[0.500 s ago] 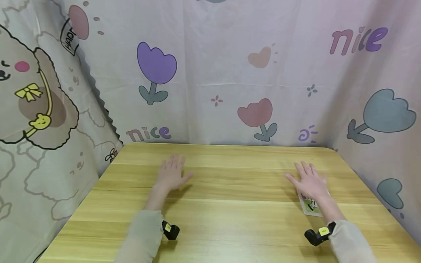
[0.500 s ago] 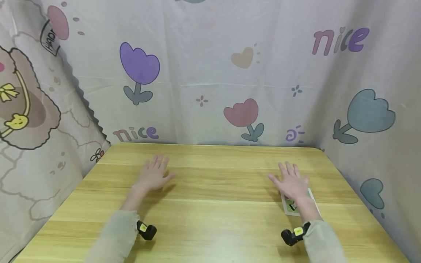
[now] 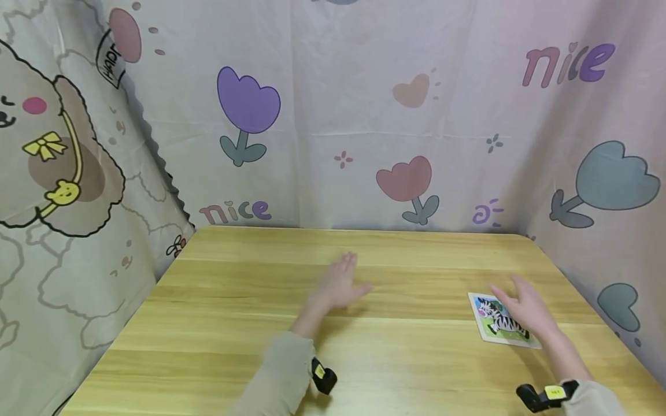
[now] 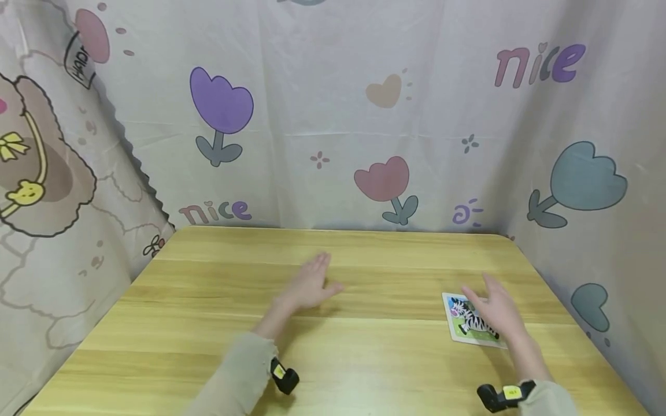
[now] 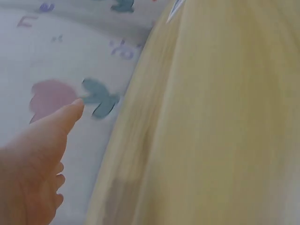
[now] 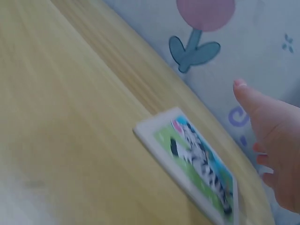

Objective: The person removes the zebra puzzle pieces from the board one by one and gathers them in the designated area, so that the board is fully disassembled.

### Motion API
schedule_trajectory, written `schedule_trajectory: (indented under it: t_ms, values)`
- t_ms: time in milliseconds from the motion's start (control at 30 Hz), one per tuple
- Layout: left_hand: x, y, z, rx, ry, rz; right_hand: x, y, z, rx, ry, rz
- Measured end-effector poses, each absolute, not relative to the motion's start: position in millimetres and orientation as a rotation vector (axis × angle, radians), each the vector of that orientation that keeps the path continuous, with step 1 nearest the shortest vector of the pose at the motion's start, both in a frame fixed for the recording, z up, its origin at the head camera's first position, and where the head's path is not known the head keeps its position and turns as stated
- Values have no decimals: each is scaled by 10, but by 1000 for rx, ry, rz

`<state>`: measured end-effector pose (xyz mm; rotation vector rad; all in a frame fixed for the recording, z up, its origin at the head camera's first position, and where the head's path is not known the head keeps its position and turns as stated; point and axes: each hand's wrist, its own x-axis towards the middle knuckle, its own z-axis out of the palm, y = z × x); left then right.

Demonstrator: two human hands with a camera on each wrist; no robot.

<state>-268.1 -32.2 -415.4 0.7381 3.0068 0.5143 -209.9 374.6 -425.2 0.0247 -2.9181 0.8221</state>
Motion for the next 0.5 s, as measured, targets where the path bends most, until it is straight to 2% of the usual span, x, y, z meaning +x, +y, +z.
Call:
schedule_trajectory:
  t_ms: [300,500]
  values:
    - [-2415,313,-4232,639,2771,1018,-1813,3935,-4347,-109,-2990,1067]
    - [-2233,744,-4280,641,2752,1031,-1712,3971,-4351,-198,-3025,1106]
